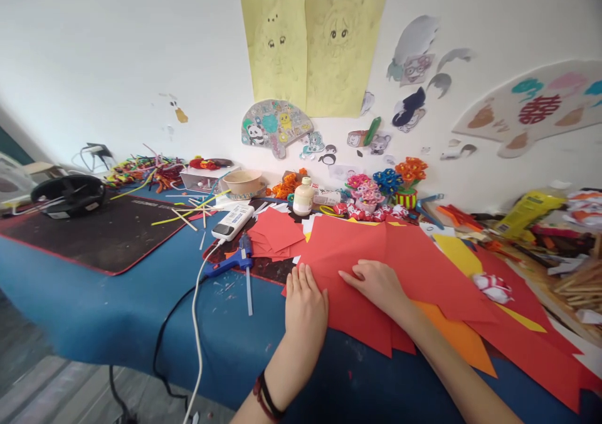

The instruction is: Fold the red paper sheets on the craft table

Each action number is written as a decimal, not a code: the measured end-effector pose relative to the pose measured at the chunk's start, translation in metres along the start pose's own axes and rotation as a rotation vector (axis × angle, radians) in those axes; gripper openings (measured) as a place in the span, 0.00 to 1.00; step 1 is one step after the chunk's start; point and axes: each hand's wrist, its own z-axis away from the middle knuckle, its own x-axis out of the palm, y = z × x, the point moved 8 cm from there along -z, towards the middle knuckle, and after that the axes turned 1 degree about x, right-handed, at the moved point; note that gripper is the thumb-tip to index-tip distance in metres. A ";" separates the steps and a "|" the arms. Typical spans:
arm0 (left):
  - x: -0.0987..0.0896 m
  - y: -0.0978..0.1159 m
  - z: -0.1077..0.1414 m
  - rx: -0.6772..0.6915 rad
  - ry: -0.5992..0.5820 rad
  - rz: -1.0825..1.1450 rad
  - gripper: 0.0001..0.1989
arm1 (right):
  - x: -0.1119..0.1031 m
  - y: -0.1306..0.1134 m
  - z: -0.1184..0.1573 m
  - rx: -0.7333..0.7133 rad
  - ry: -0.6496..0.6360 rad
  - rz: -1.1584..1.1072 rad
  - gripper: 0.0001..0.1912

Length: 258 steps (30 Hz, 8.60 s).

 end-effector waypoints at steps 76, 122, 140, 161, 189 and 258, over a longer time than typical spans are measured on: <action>0.076 0.140 -0.184 0.782 -0.274 0.074 0.23 | -0.016 0.034 -0.007 -0.181 -0.393 -0.866 0.21; -0.018 0.001 -0.025 0.270 -0.203 -0.146 0.31 | -0.013 0.048 0.001 -0.062 -0.066 -0.748 0.25; -0.041 -0.008 0.004 0.005 -0.194 -0.322 0.25 | -0.017 0.052 0.001 -0.071 -0.049 -0.704 0.23; 0.040 0.054 -0.156 -0.014 -0.316 0.546 0.06 | -0.001 0.097 -0.009 0.233 0.092 -1.188 0.25; -0.033 0.034 -0.144 0.281 -0.111 1.458 0.14 | -0.105 0.084 0.036 -0.106 0.617 -0.299 0.18; -0.021 -0.013 -0.120 0.253 -0.034 0.461 0.16 | -0.012 0.116 0.008 0.185 0.242 -0.319 0.24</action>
